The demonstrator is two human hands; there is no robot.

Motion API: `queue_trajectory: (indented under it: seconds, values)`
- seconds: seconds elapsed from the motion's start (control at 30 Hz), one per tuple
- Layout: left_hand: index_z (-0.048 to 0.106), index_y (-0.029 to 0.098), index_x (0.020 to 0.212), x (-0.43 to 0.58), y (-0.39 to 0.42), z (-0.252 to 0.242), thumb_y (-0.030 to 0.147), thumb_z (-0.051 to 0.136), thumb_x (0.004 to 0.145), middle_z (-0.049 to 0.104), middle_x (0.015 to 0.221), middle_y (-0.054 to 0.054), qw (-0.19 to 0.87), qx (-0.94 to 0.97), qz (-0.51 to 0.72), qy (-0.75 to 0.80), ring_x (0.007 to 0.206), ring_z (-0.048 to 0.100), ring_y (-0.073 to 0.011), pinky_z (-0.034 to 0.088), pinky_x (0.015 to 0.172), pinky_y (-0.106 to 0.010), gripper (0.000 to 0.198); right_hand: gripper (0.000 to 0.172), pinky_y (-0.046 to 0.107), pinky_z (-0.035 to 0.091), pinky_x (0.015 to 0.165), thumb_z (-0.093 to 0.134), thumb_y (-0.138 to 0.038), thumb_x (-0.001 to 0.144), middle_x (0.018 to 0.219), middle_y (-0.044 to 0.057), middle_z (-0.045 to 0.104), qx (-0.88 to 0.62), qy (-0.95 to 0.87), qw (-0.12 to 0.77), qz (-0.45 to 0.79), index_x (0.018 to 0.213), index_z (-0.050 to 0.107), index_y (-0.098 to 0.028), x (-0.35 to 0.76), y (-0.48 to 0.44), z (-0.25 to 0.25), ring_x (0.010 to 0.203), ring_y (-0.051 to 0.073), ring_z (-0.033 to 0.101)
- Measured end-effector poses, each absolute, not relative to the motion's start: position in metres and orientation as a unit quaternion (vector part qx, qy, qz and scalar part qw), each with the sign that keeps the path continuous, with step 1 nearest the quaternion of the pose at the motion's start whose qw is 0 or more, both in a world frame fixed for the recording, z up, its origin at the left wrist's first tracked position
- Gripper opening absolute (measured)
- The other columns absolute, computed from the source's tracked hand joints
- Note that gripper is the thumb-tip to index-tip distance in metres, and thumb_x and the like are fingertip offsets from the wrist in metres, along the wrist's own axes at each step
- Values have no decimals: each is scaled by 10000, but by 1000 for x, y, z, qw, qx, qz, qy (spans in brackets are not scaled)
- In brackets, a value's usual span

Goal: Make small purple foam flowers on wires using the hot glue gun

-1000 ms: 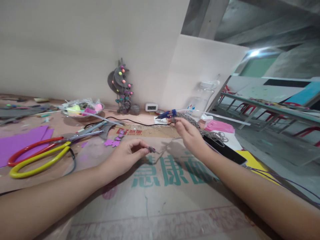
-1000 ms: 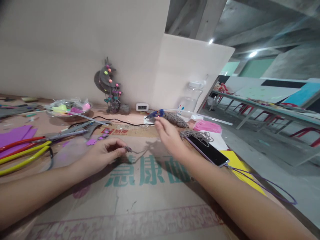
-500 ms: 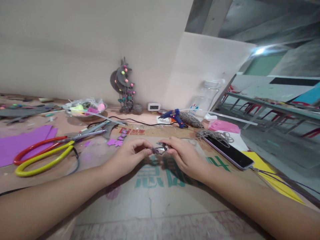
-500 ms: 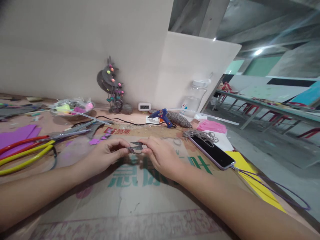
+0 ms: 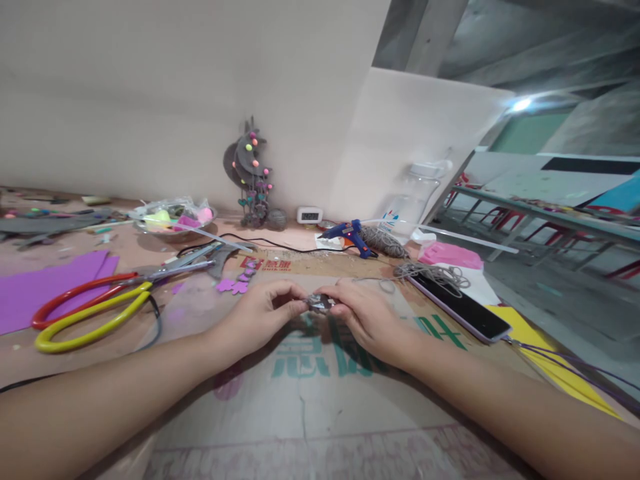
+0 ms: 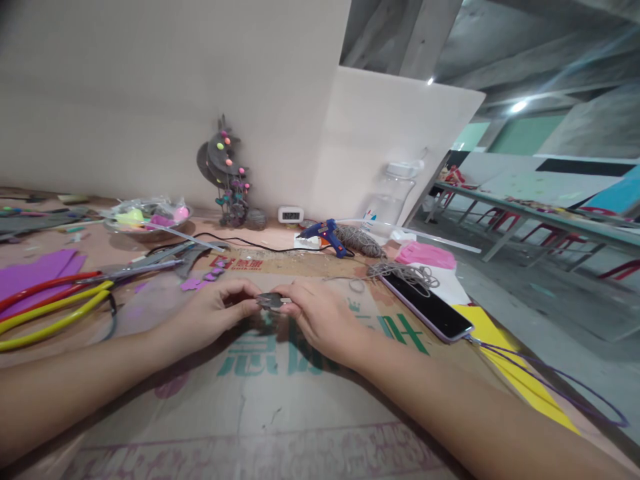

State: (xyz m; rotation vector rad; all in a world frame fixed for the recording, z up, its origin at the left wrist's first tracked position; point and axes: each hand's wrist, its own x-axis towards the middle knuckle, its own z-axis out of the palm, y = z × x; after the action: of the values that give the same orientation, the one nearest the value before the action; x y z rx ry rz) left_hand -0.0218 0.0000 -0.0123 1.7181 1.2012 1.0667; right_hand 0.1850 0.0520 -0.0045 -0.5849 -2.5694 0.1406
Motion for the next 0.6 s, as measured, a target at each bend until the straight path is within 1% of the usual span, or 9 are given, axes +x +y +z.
queue_trajectory:
  seconds: [0.3, 0.47, 0.6]
  values:
    - [630, 150, 792, -20, 0, -11, 209, 536, 805, 632, 758, -8, 387, 670, 422, 473, 716, 563, -128, 425, 668, -225, 112, 319, 321, 446, 763, 345, -308, 949, 896, 98, 633, -219, -944, 242, 48, 1109, 567, -144, 186, 50, -6, 828, 188, 568]
    - [631, 152, 792, -21, 1, -12, 224, 536, 808, 633, 756, -10, 385, 672, 421, 472, 721, 567, -136, 433, 671, -232, 120, 303, 312, 450, 763, 358, -309, 948, 913, 91, 638, -216, -944, 244, 49, 1101, 571, -156, 184, 51, -5, 840, 182, 575]
    - [626, 153, 789, -21, 1, -13, 227, 543, 804, 629, 750, -7, 387, 669, 423, 473, 711, 562, -133, 427, 655, -227, 112, 312, 308, 464, 752, 342, -323, 951, 878, 79, 654, -214, -943, 250, 59, 1053, 592, -166, 183, 49, -3, 826, 178, 591]
